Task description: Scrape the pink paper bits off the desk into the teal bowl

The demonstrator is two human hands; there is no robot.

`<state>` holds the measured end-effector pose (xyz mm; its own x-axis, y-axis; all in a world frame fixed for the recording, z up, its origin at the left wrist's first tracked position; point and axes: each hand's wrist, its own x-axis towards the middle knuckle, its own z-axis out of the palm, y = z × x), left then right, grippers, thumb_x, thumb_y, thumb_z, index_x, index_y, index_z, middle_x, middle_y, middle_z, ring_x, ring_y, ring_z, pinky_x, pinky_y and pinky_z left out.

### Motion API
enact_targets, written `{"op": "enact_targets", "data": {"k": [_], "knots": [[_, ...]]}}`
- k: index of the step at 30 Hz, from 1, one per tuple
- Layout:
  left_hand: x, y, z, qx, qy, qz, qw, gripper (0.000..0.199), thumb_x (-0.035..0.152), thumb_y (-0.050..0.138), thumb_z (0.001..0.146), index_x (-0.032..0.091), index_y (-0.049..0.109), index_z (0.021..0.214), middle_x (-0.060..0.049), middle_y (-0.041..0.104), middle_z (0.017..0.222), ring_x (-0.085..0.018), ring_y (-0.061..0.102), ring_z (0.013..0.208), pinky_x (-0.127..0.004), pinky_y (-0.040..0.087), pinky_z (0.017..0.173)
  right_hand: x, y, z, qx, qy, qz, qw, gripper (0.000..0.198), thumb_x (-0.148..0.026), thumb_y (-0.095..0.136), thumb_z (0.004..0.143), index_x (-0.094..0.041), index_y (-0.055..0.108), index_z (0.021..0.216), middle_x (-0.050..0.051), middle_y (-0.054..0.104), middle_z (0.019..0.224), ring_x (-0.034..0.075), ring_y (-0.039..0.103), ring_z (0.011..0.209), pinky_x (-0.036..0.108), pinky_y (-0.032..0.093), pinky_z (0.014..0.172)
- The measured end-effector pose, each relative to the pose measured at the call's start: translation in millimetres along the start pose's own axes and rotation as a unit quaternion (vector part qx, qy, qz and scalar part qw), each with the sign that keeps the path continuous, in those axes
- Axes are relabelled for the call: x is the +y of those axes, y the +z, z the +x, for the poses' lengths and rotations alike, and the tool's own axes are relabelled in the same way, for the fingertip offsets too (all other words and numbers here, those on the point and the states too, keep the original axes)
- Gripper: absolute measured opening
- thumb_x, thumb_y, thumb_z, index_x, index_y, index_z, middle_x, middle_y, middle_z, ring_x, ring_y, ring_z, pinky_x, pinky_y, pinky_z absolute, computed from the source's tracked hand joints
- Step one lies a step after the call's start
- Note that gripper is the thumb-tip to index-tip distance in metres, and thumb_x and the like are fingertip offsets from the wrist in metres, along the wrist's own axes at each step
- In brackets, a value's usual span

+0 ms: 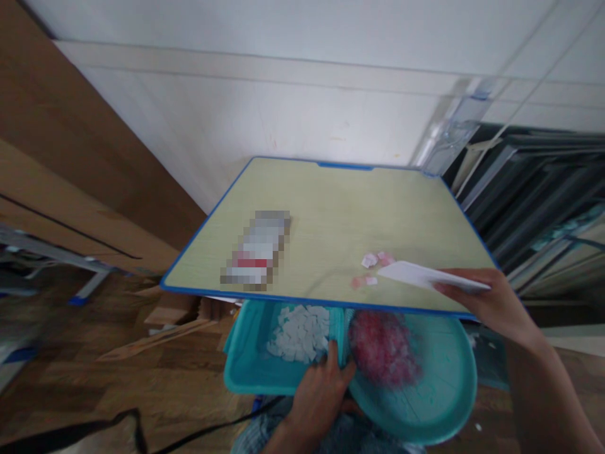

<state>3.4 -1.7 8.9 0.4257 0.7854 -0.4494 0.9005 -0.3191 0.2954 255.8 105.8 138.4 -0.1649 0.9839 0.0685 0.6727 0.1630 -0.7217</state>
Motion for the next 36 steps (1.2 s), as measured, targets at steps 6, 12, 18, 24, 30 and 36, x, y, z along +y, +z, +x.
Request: {"op": "enact_targets", "data": {"k": [6, 12, 18, 24, 30, 36], "knots": [[0.0, -1.2, 0.1, -0.013, -0.004, 0.004, 1.0, 0.065, 0.043, 0.067, 0.066, 0.029, 0.041, 0.123, -0.02, 0.026, 0.137, -0.028, 0.059, 0.09, -0.04, 0.049, 0.073, -1.8, 2.3, 1.2, -0.022, -0.003, 0.002, 1.0, 0.029, -0.047, 0.062, 0.07, -0.021, 0.072, 0.076, 0.005, 0.072, 0.071, 0.023, 0.066, 0.063, 0.029, 0.051, 0.049], [0.0, -0.2, 0.2, -0.008, -0.001, 0.001, 1.0, 0.067, 0.046, 0.068, 0.064, 0.03, 0.041, 0.123, -0.02, 0.027, 0.137, -0.028, 0.06, 0.09, -0.04, 0.049, 0.071, 3.0, 0.5, 5.8, -0.015, -0.018, -0.028, 0.999, 0.029, -0.043, 0.058, 0.075, -0.022, 0.072, 0.088, 0.005, 0.072, 0.083, 0.025, 0.067, 0.073, 0.032, 0.054, 0.06], [0.2, -0.7, -0.8, -0.008, -0.008, 0.0, 1.0, 0.064, 0.042, 0.068, 0.065, 0.031, 0.041, 0.122, -0.017, 0.027, 0.136, -0.027, 0.059, 0.091, -0.04, 0.049, 0.073, 3.5, -4.3, 2.5, -0.026, -0.032, -0.039, 0.998, 0.027, -0.037, 0.053, 0.08, -0.022, 0.07, 0.095, 0.004, 0.071, 0.095, 0.026, 0.065, 0.088, 0.035, 0.052, 0.077], [0.1, -2.9, -0.9, -0.014, -0.004, -0.012, 1.0, 0.064, 0.044, 0.066, 0.067, 0.031, 0.04, 0.123, -0.017, 0.029, 0.135, -0.027, 0.058, 0.092, -0.04, 0.049, 0.073, 11.2, -14.5, -2.6, -0.04, -0.032, -0.063, 0.997, 0.027, -0.04, 0.054, 0.079, -0.026, 0.07, 0.096, 0.003, 0.071, 0.093, 0.027, 0.065, 0.086, 0.036, 0.053, 0.075], [-0.4, 0.4, -0.4, -0.003, 0.002, -0.002, 1.0, 0.064, 0.045, 0.067, 0.066, 0.03, 0.041, 0.123, -0.018, 0.028, 0.135, -0.027, 0.059, 0.091, -0.04, 0.049, 0.072, 1.8, -6.1, -0.6, 0.004, -0.043, -0.041, 0.998, 0.025, -0.038, 0.056, 0.077, -0.025, 0.072, 0.092, 0.003, 0.072, 0.089, 0.026, 0.067, 0.08, 0.034, 0.054, 0.07], [0.9, -1.0, -0.6, -0.002, 0.0, 0.004, 1.0, 0.066, 0.044, 0.068, 0.065, 0.028, 0.042, 0.123, -0.021, 0.028, 0.136, -0.03, 0.059, 0.092, -0.041, 0.05, 0.072, -6.6, 10.3, 8.4, -0.046, -0.064, -0.021, 0.997, 0.026, -0.04, 0.055, 0.079, -0.025, 0.071, 0.094, 0.004, 0.072, 0.089, 0.024, 0.067, 0.078, 0.032, 0.054, 0.067]]}}
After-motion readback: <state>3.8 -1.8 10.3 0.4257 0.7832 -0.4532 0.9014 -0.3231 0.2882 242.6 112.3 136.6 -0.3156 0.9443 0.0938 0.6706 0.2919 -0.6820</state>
